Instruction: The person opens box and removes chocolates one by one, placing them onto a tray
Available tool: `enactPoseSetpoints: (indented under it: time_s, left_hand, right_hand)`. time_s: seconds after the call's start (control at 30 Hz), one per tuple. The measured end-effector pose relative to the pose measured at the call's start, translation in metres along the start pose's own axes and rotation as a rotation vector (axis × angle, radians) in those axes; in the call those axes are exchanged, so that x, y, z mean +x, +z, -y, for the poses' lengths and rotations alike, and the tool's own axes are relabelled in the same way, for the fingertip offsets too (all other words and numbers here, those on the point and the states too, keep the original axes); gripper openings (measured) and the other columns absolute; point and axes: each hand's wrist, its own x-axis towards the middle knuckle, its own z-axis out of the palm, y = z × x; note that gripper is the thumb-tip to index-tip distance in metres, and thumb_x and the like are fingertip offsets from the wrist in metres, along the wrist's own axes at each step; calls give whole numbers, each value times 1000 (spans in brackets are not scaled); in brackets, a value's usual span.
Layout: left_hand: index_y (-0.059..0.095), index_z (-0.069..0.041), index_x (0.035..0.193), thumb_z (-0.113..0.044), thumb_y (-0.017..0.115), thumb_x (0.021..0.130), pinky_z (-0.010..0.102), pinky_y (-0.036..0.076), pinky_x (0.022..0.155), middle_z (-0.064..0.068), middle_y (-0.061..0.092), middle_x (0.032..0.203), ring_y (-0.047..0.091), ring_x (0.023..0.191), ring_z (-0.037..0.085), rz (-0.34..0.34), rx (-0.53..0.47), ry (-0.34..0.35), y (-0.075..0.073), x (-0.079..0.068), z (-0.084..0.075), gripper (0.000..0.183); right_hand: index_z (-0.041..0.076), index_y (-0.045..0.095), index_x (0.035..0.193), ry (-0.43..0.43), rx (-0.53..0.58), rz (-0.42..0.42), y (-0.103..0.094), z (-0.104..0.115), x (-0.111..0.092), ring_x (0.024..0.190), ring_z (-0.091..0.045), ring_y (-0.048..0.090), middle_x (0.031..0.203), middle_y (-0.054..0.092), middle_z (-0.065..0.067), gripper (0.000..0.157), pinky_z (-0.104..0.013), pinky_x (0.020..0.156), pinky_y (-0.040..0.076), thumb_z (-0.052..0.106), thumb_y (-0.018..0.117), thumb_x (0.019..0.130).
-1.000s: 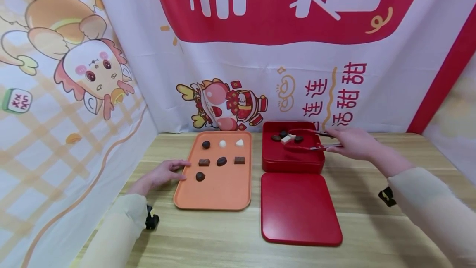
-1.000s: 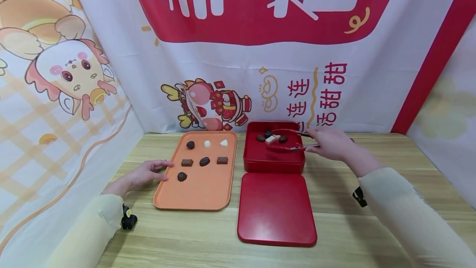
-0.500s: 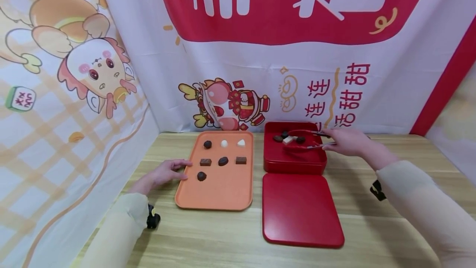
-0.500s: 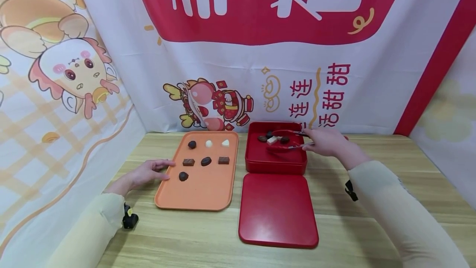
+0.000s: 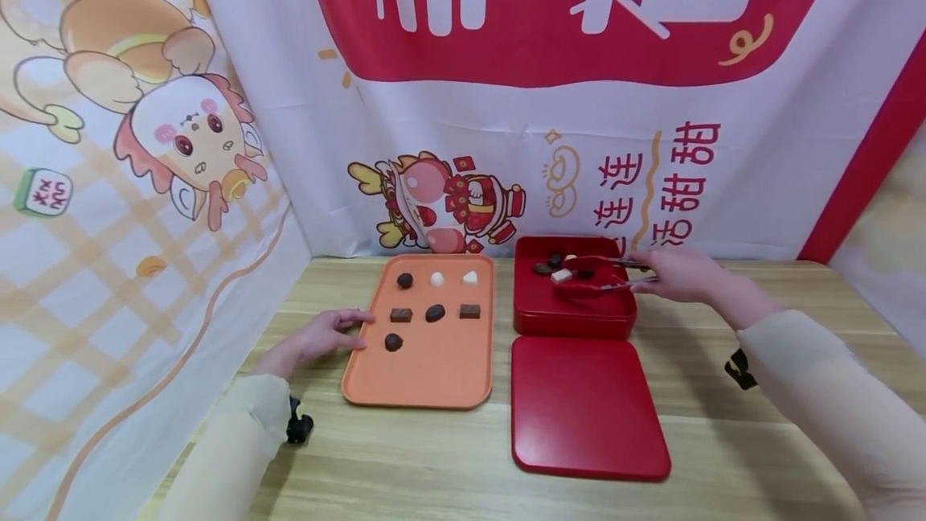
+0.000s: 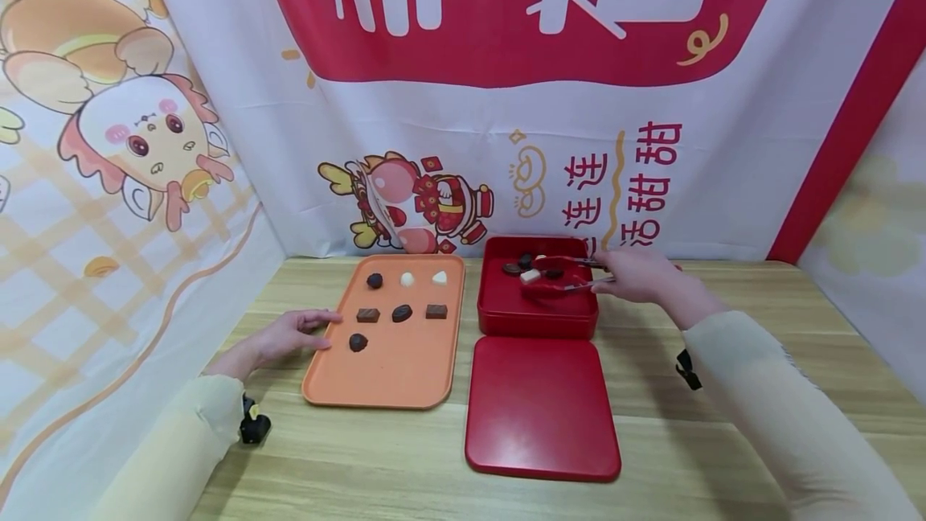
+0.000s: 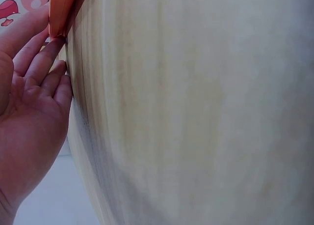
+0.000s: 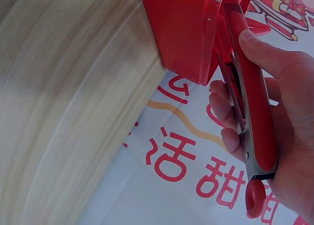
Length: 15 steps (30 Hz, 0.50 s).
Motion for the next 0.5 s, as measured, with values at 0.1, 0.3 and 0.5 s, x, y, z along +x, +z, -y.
enactPoseSetpoints:
  time_s: [0.1, 0.3, 0.5]
  left_hand:
    - [57, 0, 132, -12, 75, 84, 56, 19, 113, 26, 40, 146, 29, 137, 44, -4, -5, -2, -1, 0, -1, 52]
    - [58, 0, 131, -11, 75, 84, 55, 20, 113, 25, 42, 145, 29, 137, 43, -5, -10, -11, -1, 0, -1, 52]
    - [56, 2, 132, -10, 74, 85, 54, 19, 113, 25, 40, 146, 26, 139, 43, 2, -54, -33, 2, -1, -4, 52]
  right_hand:
    - [-1, 63, 124, -9, 16, -5, -2, 0, -2, 105, -36, 62, 114, 67, -17, 49, -56, 88, 49, 28, 75, 86]
    - [-1, 63, 124, 33, 26, 20, -5, 0, -1, 105, -35, 62, 113, 67, -16, 48, -56, 88, 49, 27, 74, 87]
    - [-3, 61, 127, 34, 16, 46, -6, -1, 3, 103, -36, 63, 113, 67, -17, 50, -55, 88, 49, 26, 72, 88]
